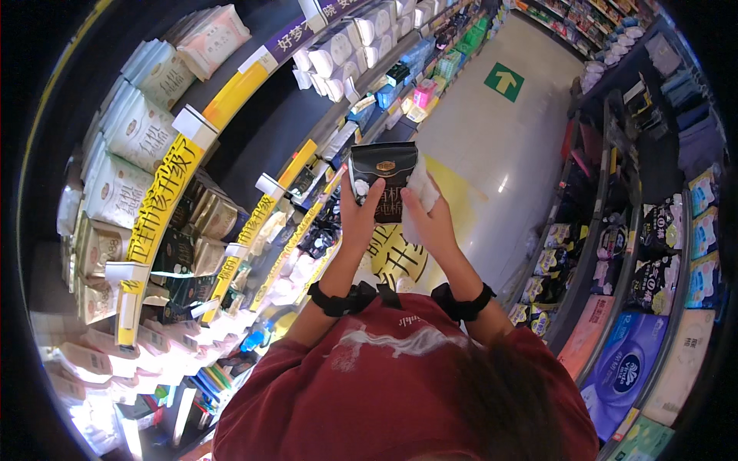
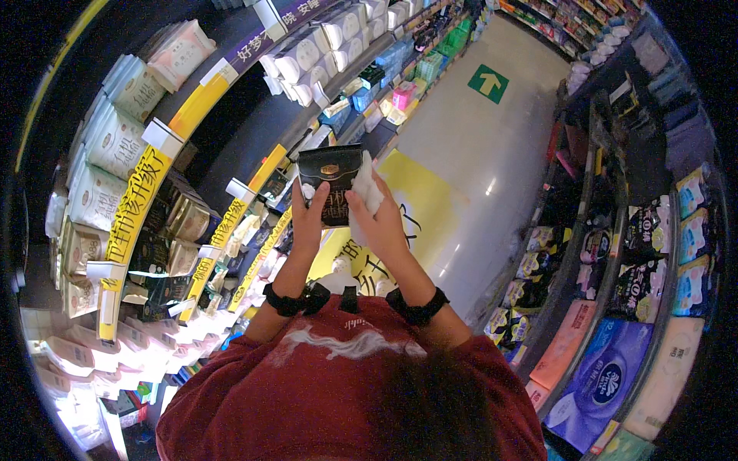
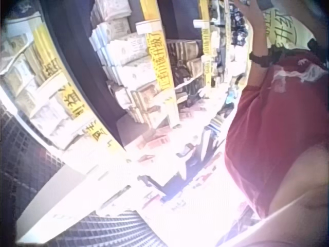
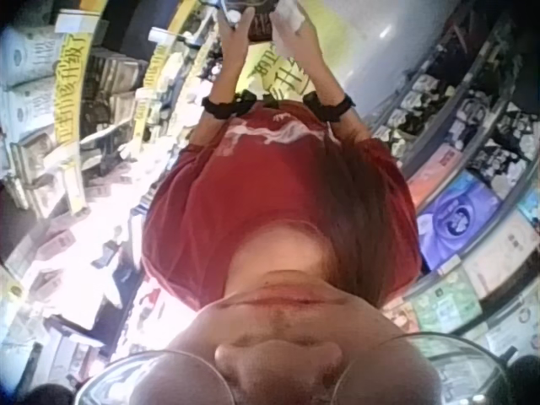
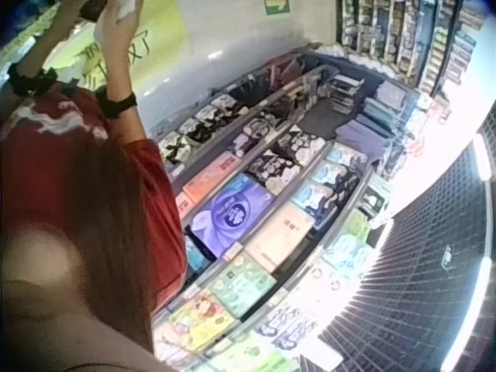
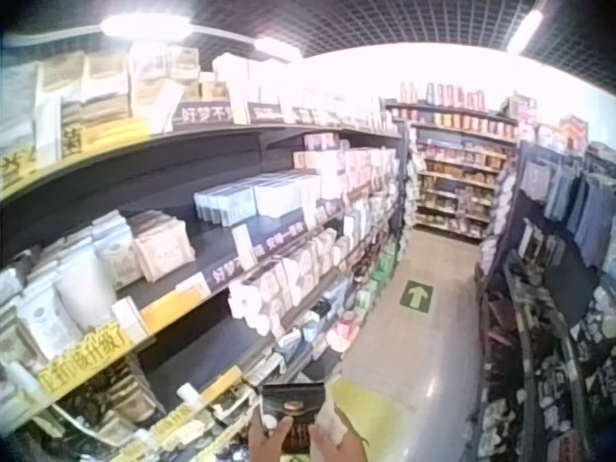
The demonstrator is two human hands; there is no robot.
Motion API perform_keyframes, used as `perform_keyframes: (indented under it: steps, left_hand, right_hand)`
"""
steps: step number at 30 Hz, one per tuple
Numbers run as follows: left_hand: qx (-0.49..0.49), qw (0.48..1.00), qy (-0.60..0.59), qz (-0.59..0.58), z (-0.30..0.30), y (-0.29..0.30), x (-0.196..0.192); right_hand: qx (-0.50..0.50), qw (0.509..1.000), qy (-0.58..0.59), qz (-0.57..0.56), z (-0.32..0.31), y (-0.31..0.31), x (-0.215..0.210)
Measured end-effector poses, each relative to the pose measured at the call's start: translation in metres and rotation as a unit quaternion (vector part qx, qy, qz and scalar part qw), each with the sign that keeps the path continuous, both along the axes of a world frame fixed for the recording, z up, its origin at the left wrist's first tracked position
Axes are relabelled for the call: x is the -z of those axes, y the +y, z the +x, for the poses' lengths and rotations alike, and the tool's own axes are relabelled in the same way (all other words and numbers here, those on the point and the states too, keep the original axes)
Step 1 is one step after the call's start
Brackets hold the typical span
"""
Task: Clean a pack of feminine hygiene products with a white cloth in a supermarket aisle.
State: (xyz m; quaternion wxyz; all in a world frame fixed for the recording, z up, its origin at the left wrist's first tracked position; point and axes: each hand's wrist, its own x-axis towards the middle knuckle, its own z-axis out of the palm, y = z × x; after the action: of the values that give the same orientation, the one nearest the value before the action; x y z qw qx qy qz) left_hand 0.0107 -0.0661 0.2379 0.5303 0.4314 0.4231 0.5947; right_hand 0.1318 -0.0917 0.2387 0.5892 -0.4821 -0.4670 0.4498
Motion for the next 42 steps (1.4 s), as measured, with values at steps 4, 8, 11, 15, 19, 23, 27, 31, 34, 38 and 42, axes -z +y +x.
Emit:
perform_keyframes:
  steps: [4,8,11,15,19,23,27,31,34,38,42]
  left_hand:
    - [0.003,0.999,-0.034,-0.025,0.003,-0.009,-0.001]
    - [0.102,0.990,-0.041,-0.086,0.006,-0.022,0.004]
    - [0.190,0.981,0.000,-0.039,0.010,-0.034,0.011]
    - [0.227,0.969,-0.085,-0.047,0.016,-0.052,0.021]
    - [0.326,0.927,-0.162,-0.090,0.027,-0.064,0.028]
    - [0.367,0.889,-0.201,-0.184,0.032,-0.069,0.027]
    - [0.388,0.897,-0.187,-0.102,0.035,-0.071,0.025]
    - [0.394,0.891,-0.201,-0.102,0.035,-0.068,0.025]
    - [0.362,0.891,-0.249,-0.115,0.038,-0.068,0.020]
    - [0.332,0.875,-0.326,-0.133,0.033,-0.069,0.034]
    - [0.358,0.879,-0.287,-0.131,0.030,-0.068,0.037]
  right_hand:
    - [0.032,0.997,-0.074,0.013,-0.003,-0.025,0.001]
    - [0.034,0.998,0.033,-0.039,0.021,-0.030,0.015]
    - [0.022,0.995,0.089,-0.036,0.047,-0.039,0.007]
    - [0.006,0.991,0.089,-0.100,0.066,-0.056,-0.002]
    - [-0.004,0.987,0.110,-0.116,0.076,-0.069,0.003]
    - [-0.013,0.989,0.093,-0.114,0.092,-0.079,0.008]
    - [-0.020,0.989,0.103,-0.103,0.093,-0.088,-0.004]
    - [0.011,0.994,0.100,-0.048,0.086,-0.088,0.001]
    - [0.103,0.994,0.001,0.024,0.082,-0.085,0.004]
    - [0.168,0.983,0.064,-0.024,0.087,-0.081,0.002]
    - [0.168,0.983,0.068,-0.007,0.093,-0.076,-0.014]
